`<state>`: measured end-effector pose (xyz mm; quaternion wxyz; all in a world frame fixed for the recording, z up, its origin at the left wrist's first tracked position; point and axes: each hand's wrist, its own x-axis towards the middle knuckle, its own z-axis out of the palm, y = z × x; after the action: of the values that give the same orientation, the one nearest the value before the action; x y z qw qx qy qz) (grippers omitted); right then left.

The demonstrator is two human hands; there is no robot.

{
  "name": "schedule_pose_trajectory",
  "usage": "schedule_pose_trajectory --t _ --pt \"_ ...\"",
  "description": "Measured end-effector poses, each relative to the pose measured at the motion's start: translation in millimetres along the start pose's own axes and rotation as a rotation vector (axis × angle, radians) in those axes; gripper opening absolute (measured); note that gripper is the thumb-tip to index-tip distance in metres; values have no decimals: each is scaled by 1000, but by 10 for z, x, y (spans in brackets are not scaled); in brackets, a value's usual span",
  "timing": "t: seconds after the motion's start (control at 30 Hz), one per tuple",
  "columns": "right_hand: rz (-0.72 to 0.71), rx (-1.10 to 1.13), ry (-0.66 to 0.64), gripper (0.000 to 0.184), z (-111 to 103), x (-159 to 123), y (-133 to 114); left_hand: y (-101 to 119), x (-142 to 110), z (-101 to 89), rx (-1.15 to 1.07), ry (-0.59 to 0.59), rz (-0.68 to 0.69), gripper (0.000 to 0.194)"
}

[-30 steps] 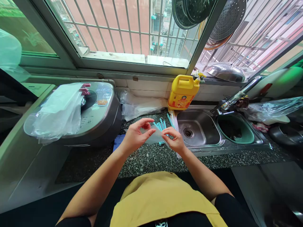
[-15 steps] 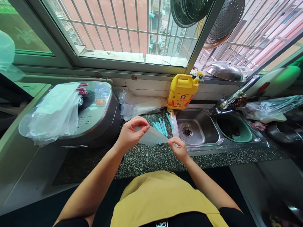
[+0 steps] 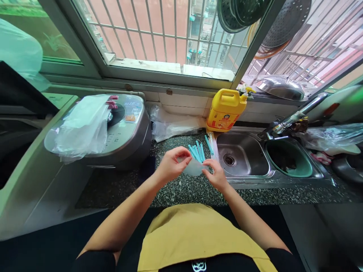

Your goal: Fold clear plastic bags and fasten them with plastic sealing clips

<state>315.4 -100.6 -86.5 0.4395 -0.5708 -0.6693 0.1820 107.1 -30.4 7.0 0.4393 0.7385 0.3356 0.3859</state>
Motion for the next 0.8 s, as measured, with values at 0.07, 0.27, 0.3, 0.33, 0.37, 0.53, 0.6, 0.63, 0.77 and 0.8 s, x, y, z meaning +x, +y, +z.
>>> schedule_pose_trajectory --t 0.07,0.27,0.3,0.33,0.37,0.53,0.6,0.63,0.77,0.8 --pt "-59 3 -67 40 43 31 -34 -115 -82 155 49 -23 -30 10" --pt "-20 39 -288 23 411 71 -46 -808 -265 299 53 60 -262 15" --pt "7 42 -279 25 451 73 -33 -958 -304 255 143 149 -308 17" --pt "25 47 -267 24 472 75 -22 -1108 -349 202 253 217 -360 20" --pt "35 51 -257 23 476 79 -13 -1251 -401 147 349 265 -415 21" --pt "29 65 -241 23 343 139 -79 -1662 -628 26 284 314 -559 32" --pt "19 90 -241 23 272 180 -150 -1635 -642 64 209 288 -527 44" --pt "18 107 -244 23 236 202 -188 -1589 -632 93 161 269 -499 51" --pt "76 184 -227 25 88 270 -285 -1318 -555 198 -495 244 -430 84" --pt "108 204 -211 26 55 280 -289 -1254 -539 209 -678 247 -439 88"
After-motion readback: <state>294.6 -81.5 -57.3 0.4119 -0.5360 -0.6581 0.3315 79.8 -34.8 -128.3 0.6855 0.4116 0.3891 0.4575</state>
